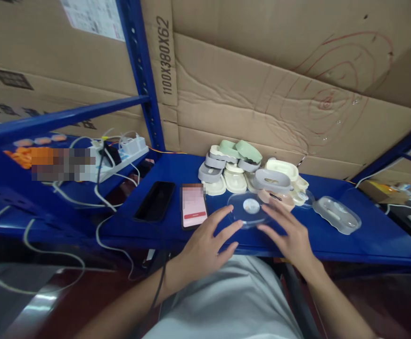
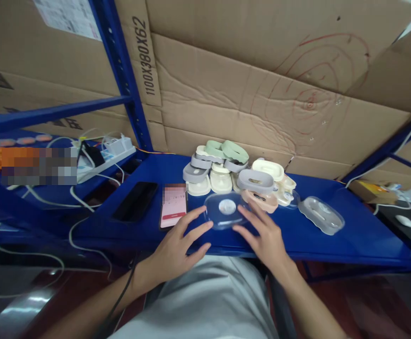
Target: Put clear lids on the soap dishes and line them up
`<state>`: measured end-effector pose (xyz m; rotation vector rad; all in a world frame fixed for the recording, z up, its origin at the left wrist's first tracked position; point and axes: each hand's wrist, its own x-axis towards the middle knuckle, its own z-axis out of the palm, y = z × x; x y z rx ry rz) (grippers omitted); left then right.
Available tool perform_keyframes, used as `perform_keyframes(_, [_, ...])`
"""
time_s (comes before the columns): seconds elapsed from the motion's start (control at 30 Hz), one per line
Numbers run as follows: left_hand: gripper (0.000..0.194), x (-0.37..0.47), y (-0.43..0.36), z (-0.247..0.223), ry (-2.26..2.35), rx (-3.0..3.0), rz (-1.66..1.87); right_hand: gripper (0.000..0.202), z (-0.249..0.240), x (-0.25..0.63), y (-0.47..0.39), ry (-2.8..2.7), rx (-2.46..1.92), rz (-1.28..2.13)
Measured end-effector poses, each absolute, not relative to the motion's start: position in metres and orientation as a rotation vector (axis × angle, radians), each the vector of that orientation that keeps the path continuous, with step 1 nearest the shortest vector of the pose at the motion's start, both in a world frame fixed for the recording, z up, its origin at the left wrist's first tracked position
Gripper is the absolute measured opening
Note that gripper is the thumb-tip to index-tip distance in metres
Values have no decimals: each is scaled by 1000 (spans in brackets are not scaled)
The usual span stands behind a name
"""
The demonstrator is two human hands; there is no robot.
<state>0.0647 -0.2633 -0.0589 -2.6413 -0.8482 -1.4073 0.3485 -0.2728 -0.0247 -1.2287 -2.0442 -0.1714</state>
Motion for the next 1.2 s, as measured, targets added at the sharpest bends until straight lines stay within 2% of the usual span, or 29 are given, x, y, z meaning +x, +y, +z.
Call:
perform_keyframes(0.17, [35,69,-259,-66,-755,-2818,-1082,48,-78,361,-295,-1995,-1324,-14])
perform_keyframes(0.43, [27,71,-258,-69,-785,-2794,-1034,46,-84,362,-287,-2059,-1389,-38])
perform_keyframes(0.7, [22,39,-247,-41,-1039,-2367,-1424,47,-88,363,-288,-2075,-1395,-82])
perform_keyframes(1.07, [23,7,-262,-21,-1120,-2131,-1657,45,-89,364,-287,-2105,-1425,-109])
perform_keyframes(1.2, [22,4,-282,-7,-1076,-2098,-2004,45,-88,364,-287,-2117,-1424,-115])
